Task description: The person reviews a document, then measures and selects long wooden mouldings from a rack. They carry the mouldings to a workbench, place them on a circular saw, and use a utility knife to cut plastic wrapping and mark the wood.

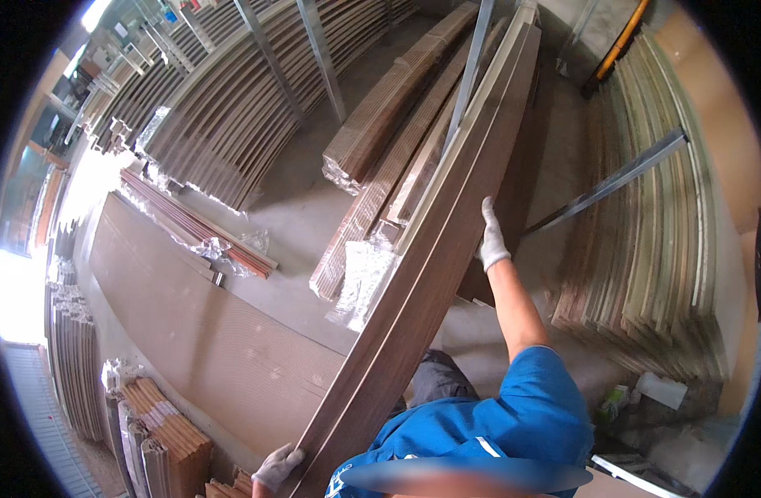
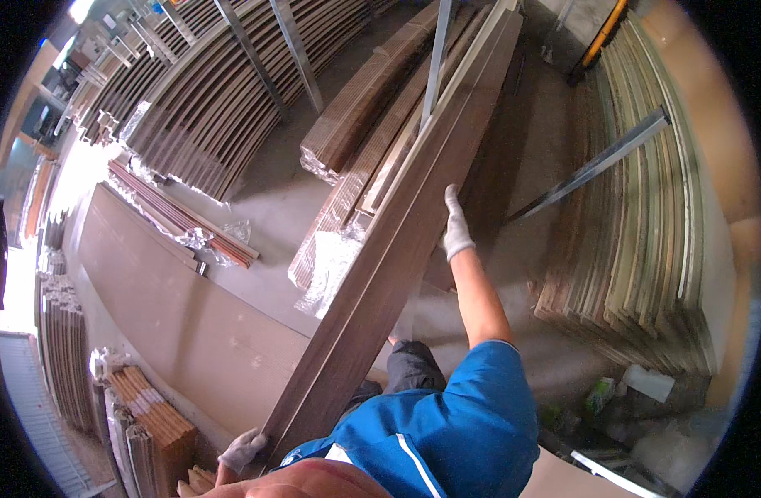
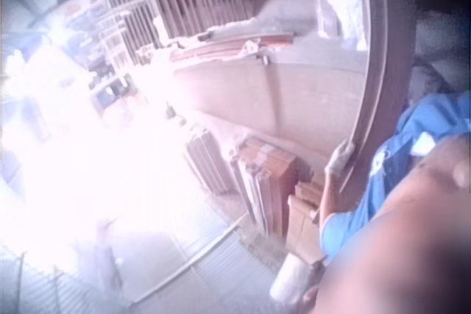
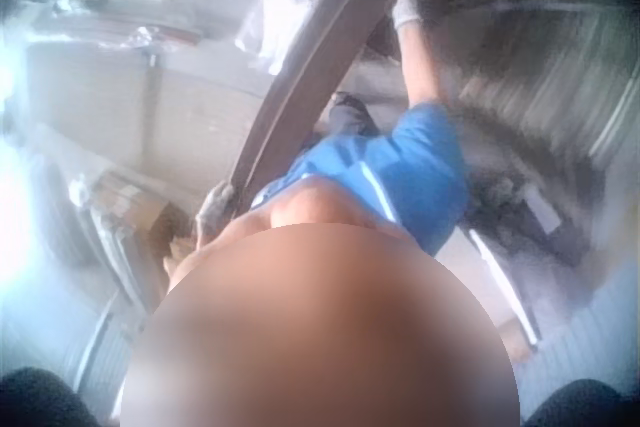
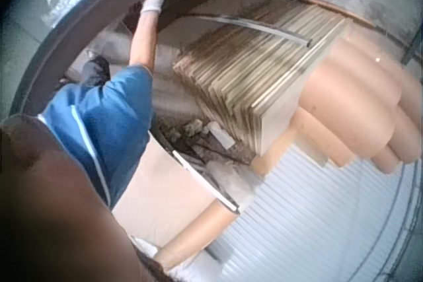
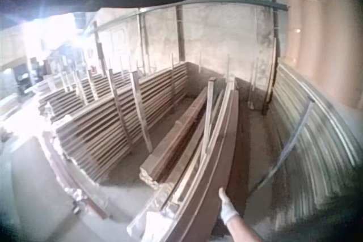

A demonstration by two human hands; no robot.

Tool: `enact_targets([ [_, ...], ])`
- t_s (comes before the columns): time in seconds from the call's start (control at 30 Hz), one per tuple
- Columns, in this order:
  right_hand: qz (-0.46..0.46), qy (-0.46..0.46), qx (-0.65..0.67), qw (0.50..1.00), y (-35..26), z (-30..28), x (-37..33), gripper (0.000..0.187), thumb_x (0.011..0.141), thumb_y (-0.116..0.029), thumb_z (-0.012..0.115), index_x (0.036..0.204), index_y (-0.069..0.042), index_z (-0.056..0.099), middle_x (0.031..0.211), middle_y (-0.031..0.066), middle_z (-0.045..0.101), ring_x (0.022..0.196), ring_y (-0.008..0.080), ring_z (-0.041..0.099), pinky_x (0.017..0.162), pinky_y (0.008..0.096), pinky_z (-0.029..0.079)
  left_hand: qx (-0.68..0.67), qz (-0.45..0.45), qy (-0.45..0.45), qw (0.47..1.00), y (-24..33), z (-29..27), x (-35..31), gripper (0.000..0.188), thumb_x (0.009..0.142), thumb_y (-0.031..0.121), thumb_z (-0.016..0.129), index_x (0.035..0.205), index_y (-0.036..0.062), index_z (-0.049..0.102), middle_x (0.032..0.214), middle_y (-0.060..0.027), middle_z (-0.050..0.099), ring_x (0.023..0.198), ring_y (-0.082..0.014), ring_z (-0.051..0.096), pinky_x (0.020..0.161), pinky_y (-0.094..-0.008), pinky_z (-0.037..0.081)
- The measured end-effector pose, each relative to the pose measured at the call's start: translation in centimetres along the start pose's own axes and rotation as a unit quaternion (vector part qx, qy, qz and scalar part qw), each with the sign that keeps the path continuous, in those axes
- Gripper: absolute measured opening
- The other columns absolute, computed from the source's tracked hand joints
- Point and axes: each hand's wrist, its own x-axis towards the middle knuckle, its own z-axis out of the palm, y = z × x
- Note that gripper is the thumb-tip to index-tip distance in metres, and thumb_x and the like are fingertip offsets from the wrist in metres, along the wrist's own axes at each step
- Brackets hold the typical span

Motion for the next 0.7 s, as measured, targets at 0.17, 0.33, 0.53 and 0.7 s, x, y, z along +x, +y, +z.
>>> enact_targets([
  [0.17, -0.010, 0.117, 0.014, 0.993, 5.7, -1.4, 0.5, 0.088, 0.080, -0.065, 0.064, 0.142, -0.007, 0.042, 0.141, 0.0098, 0.047, 0.127, 0.0277, 0.046, 0.109, 0.0429, 0.035, 0.298, -0.109, 0.025, 0.948, -1.8, 2.9, -2.8, 0.037, 0.086, 0.033, 0.063, 0.107, 0.0029, 0.058, 0.103, -0.0127, 0.064, 0.098, -0.0267, 0.059, 0.086, -0.0401, 0.046],
  [0.33, 0.031, 0.040, 0.078, 0.996, 11.7, -2.5, -7.1, 0.079, 0.079, -0.061, 0.068, 0.135, -0.009, 0.049, 0.133, 0.0093, 0.054, 0.123, 0.0265, 0.049, 0.103, 0.0426, 0.043, 0.334, -0.068, 0.211, 0.916, -8.7, 8.0, -2.0, 0.049, 0.068, 0.026, 0.067, 0.110, 0.0045, 0.053, 0.100, -0.0157, 0.058, 0.095, -0.0329, 0.055, 0.085, -0.0446, 0.044],
  [0.53, 0.122, -0.038, 0.137, 0.982, 14.1, 0.2, -15.6, 0.080, 0.079, -0.064, 0.065, 0.137, -0.011, 0.048, 0.137, 0.0084, 0.049, 0.124, 0.0291, 0.046, 0.104, 0.0457, 0.041, 0.360, -0.050, 0.299, 0.882, -18.7, 9.7, -5.4, 0.068, 0.051, 0.019, 0.075, 0.112, 0.0071, 0.048, 0.099, -0.0188, 0.052, 0.095, -0.0376, 0.050, 0.085, -0.0472, 0.041],
  [0.7, 0.094, 0.016, 0.092, 0.991, 17.1, 4.0, -18.4, 0.087, 0.078, -0.068, 0.062, 0.143, -0.012, 0.042, 0.145, 0.0104, 0.041, 0.131, 0.0310, 0.039, 0.111, 0.0492, 0.031, 0.314, 0.054, 0.349, 0.881, -25.1, 6.5, -5.8, 0.064, 0.049, 0.017, 0.076, 0.106, 0.0091, 0.047, 0.095, -0.0150, 0.052, 0.094, -0.0356, 0.051, 0.082, -0.0447, 0.040],
])
